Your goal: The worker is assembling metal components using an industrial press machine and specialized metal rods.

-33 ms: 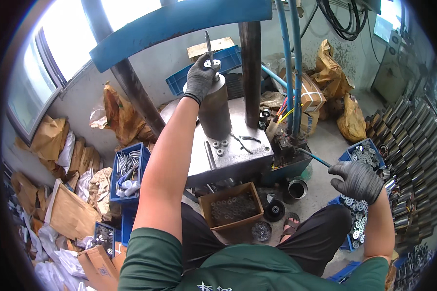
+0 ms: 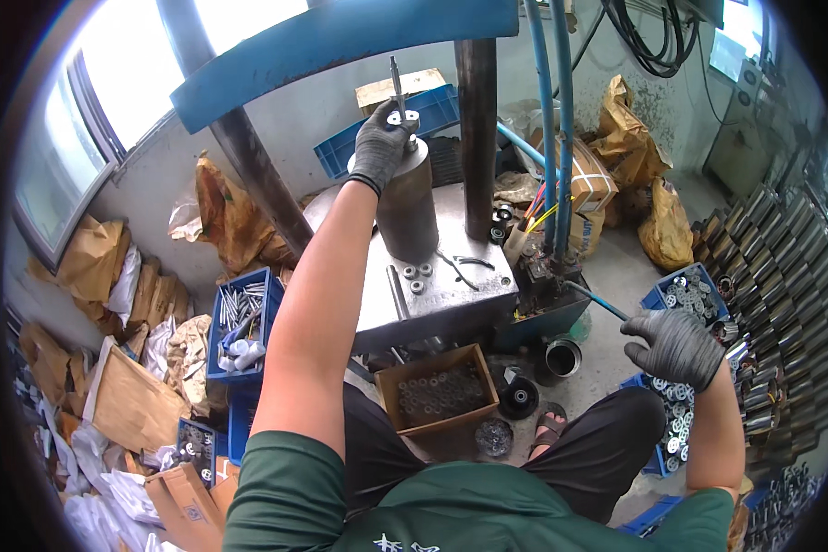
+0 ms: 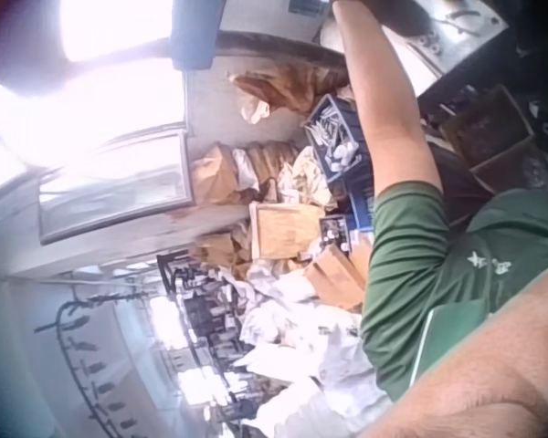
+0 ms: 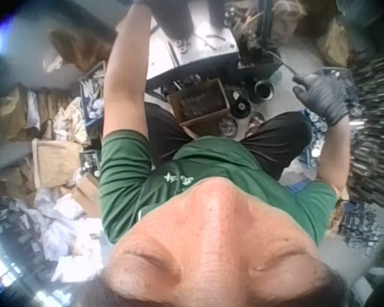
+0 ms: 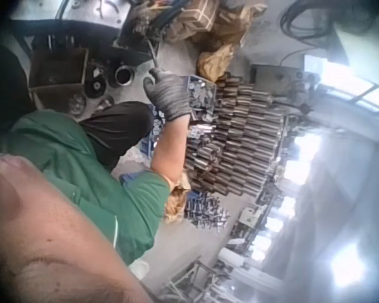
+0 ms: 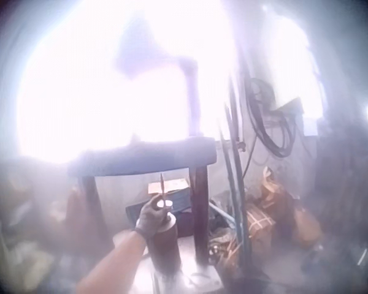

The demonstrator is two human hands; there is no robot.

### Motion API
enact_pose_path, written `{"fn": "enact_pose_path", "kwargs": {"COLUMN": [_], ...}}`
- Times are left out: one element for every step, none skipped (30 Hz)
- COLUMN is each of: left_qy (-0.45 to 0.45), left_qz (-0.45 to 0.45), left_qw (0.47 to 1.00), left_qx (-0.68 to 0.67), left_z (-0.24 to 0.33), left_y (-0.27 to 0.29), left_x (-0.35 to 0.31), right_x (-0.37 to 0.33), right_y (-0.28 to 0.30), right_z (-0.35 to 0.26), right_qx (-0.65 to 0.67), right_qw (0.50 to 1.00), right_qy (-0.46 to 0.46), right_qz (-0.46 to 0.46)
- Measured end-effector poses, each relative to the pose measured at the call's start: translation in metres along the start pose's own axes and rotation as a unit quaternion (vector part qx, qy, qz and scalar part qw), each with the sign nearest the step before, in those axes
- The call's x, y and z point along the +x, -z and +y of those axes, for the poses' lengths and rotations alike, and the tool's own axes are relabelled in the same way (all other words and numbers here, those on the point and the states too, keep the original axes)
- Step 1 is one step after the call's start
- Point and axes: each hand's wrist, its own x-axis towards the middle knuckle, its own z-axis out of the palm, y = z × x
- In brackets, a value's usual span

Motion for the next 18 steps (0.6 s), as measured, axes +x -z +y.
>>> {"fn": "enact_pose_path", "kwargs": {"left_qy": [-0.014, -0.028, -0.025, -0.008, 0.009, 0.012, 0.021, 0.029, 0.031, 0.034, 0.007, -0.02, -0.031, -0.03, -0.007, 0.016, 0.021, 0.022], "left_qz": [0.009, 0.018, 0.021, 0.011, 0.0, 0.007, 0.014, 0.022, 0.014, 0.015, 0.024, 0.032, 0.033, 0.036, 0.031, 0.027, 0.023, 0.023], "left_qw": [1.0, 0.999, 0.999, 1.0, 1.0, 1.0, 0.999, 0.999, 0.999, 0.999, 0.998, 0.996, 0.997, 0.997, 0.999, 0.999, 0.999, 0.999], "left_qx": [0.017, 0.034, 0.032, 0.026, 0.019, 0.022, 0.024, 0.026, 0.026, 0.025, 0.055, 0.083, 0.058, 0.06, 0.037, 0.015, 0.021, 0.02], "left_z": [-0.01, -0.014, -0.012, -0.006, 0.001, 0.006, 0.008, 0.01, 0.008, 0.007, 0.005, 0.004, -0.003, -0.011, -0.01, -0.008, -0.006, -0.004], "left_y": [0.0, 0.0, 0.001, -0.005, -0.01, -0.006, -0.005, -0.002, -0.001, -0.002, -0.002, -0.005, -0.001, 0.004, 0.001, -0.002, -0.003, -0.003], "left_x": [0.006, 0.009, 0.006, 0.002, -0.002, -0.005, -0.006, -0.008, -0.006, -0.005, -0.005, -0.002, 0.003, 0.007, 0.006, 0.005, 0.003, 0.001], "right_x": [-0.002, -0.006, -0.008, -0.011, -0.016, -0.02, -0.024, -0.028, -0.032, -0.035, -0.038, -0.04, -0.04, -0.039, -0.04, -0.04, -0.04, -0.04], "right_y": [-0.011, -0.017, -0.022, -0.028, -0.033, -0.04, -0.046, -0.051, -0.054, -0.056, -0.059, -0.06, -0.061, -0.063, -0.064, -0.065, -0.065, -0.065], "right_z": [0.0, -0.007, -0.016, -0.022, -0.026, -0.03, -0.033, -0.035, -0.036, -0.037, -0.037, -0.037, -0.038, -0.038, -0.036, -0.036, -0.035, -0.035], "right_qx": [0.014, 0.011, -0.016, -0.043, -0.032, -0.034, -0.016, 0.003, 0.016, 0.014, 0.018, 0.021, 0.021, 0.017, 0.014, 0.013, 0.009, 0.004], "right_qw": [1.0, 1.0, 1.0, 0.997, 0.995, 0.996, 0.995, 0.994, 0.992, 0.992, 0.992, 0.991, 0.992, 0.993, 0.993, 0.993, 0.993, 0.994], "right_qy": [0.01, 0.011, -0.025, -0.065, -0.088, -0.081, -0.095, -0.108, -0.123, -0.122, -0.126, -0.132, -0.128, -0.117, -0.112, -0.114, -0.111, -0.108], "right_qz": [0.025, 0.022, 0.004, -0.015, -0.022, -0.024, -0.001, 0.021, 0.018, 0.016, 0.009, 0.004, 0.003, 0.014, 0.024, 0.022, 0.023, 0.026]}}
